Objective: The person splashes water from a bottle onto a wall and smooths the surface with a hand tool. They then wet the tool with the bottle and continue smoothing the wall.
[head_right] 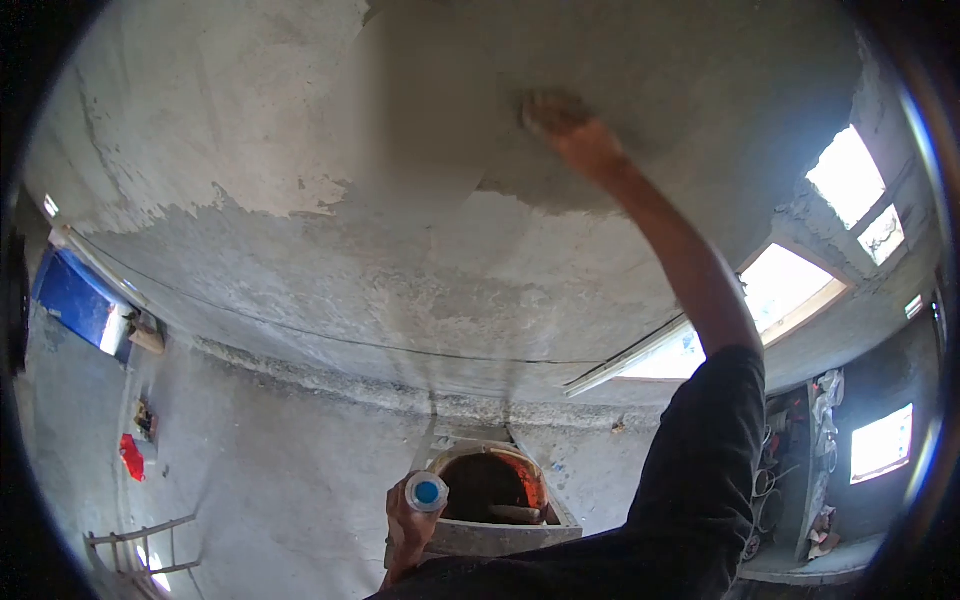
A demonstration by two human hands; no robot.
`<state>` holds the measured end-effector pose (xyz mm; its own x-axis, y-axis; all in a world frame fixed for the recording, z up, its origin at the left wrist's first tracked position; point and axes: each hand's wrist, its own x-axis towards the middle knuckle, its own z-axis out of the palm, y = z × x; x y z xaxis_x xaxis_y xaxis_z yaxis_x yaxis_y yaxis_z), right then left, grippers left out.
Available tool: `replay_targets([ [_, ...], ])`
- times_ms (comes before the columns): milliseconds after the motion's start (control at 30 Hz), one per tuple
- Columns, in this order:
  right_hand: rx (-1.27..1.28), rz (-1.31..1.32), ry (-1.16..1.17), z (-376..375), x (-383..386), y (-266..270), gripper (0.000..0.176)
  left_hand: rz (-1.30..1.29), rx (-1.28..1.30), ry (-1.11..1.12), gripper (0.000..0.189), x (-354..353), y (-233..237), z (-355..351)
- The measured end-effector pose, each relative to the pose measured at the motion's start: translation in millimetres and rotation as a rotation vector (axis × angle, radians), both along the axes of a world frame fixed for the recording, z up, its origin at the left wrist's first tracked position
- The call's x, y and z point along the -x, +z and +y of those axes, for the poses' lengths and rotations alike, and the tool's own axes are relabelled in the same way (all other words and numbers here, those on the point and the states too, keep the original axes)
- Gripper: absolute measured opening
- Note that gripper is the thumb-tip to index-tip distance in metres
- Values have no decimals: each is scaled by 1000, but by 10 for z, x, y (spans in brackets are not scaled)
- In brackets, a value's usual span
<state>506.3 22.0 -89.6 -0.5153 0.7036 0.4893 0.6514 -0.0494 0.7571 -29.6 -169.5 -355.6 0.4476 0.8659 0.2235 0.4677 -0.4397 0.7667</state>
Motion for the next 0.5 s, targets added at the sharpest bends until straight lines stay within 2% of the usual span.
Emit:
replay_targets([
  [33,98,13,4,-74,-14,-196,57,-8,1,-6,57,-2,-17,-10],
  [133,133,134,-30,-125,176,-210,58,23,0,5,58,-6,-33,-1],
  [200,-63,218,-104,-90,314,202,59,9,18,10,59,-2,-5,-2],
  [267,-271,382,97,17,420,804,59,20,17,5,58,6,26,13],
  [300,-271,384,96,-23,647,1064,59,27,16,-1,58,5,34,15],
  [367,-222,1115,-333,-51,1056,1407,46,8,-9,5,58,7,-40,1],
  [400,-221,1118,-330,27,896,1234,46,-11,-33,8,58,14,-70,3],
  [467,-490,390,37,289,341,435,60,7,-20,11,59,30,-74,-18],
  [500,-417,430,56,368,305,20,59,19,-13,15,59,9,-75,-14],
])
